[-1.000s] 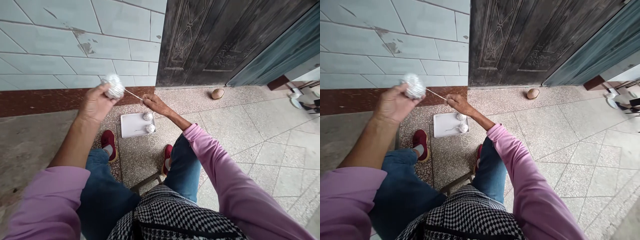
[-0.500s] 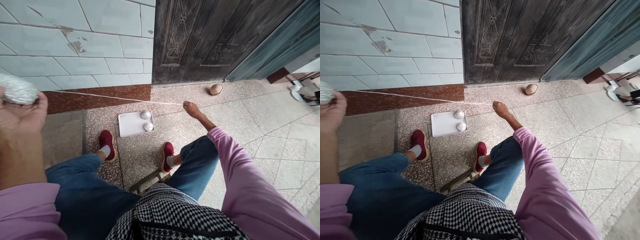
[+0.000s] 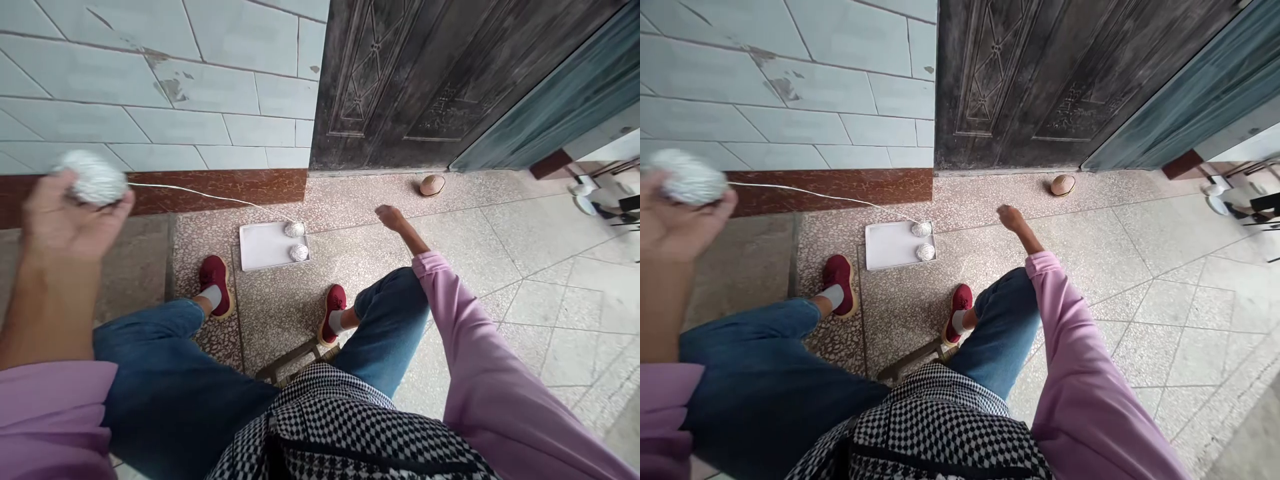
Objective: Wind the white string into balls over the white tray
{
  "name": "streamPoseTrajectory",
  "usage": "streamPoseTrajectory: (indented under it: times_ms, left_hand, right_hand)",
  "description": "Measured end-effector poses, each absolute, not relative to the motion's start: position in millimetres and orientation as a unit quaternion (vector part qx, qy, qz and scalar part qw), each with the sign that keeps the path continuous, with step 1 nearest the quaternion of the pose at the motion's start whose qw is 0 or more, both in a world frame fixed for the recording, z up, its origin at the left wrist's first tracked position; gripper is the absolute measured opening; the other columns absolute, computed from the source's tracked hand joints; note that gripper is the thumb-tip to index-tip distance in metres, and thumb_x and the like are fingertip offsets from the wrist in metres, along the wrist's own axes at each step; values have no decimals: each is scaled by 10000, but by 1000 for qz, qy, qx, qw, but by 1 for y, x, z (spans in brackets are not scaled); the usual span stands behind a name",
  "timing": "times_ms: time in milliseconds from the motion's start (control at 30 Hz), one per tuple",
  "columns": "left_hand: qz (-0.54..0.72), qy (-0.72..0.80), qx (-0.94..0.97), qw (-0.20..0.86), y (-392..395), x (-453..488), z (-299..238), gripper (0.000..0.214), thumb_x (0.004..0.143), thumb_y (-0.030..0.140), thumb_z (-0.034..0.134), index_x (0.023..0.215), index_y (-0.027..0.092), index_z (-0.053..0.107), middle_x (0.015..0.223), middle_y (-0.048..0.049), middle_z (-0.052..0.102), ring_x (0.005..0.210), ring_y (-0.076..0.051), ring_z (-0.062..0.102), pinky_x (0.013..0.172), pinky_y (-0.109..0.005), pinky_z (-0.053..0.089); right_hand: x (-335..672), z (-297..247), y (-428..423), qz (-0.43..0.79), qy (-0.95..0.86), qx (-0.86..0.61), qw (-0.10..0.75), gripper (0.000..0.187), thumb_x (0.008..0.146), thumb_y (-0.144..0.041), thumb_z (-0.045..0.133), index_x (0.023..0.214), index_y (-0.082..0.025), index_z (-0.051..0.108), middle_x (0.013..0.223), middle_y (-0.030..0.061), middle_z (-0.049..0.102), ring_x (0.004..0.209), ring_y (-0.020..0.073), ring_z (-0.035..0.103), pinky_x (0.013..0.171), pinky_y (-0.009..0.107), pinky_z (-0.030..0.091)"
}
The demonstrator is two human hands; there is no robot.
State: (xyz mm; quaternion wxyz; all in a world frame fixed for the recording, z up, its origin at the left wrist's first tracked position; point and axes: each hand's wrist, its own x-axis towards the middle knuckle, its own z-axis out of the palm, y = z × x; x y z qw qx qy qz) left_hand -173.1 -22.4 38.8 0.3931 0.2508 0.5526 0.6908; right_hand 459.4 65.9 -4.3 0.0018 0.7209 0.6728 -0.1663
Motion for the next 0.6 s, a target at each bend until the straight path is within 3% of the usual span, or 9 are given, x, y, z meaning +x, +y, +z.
streamPoseTrajectory:
  times_ms: [100,233,300,400,500,600]
  left_hand:
    - [658,512,265,485,-7,-108,44,564,513,315,1038,953,292,686,1350,-47,946,1703,-406,646,1428,-630,615]
    - [610,442,337,564,4,-31,47,602,517,395,1184,963,241,812,1339,-181,939,1501,-471,707,1210,-612,710]
    - [590,422,364,584,9,-5,47,619,520,416,1206,994,223,858,1300,-207,931,1436,-474,716,1107,-579,715]
    - [589,412,367,590,19,9,44,627,541,453,1212,1003,209,865,1280,-194,919,1397,-445,716,1037,-527,691]
    - [635,408,330,567,32,-12,38,643,535,426,1211,1013,236,825,1349,-137,931,1523,-410,687,1110,-490,679]
    - [683,417,287,527,44,-58,30,627,564,384,1157,1061,290,786,1401,-6,944,1620,-348,671,1191,-470,671]
  right_hand:
    - [396,7,85,-245,710,656,-66,493,1305,-53,539,1612,-135,917,1820,171,820,1516,247,868,1165,279,750]
    - [297,16,93,-477,689,487,-248,436,1401,-191,547,1754,-101,787,1858,211,768,1542,269,815,1093,336,796]
    - [253,17,88,-550,663,423,-283,394,1395,-208,602,1744,-139,772,1701,170,852,1480,250,818,1031,299,775]
    - [215,15,80,-624,630,369,-278,301,1417,-239,590,1639,-128,759,1312,105,904,1127,204,842,820,270,691]
    - [219,9,78,-620,638,369,-268,267,1426,-268,581,1341,-141,800,931,3,741,790,153,658,689,284,527]
    - [255,0,85,-552,686,395,-261,369,1399,-354,683,1071,-198,749,761,-50,558,729,145,500,720,310,446]
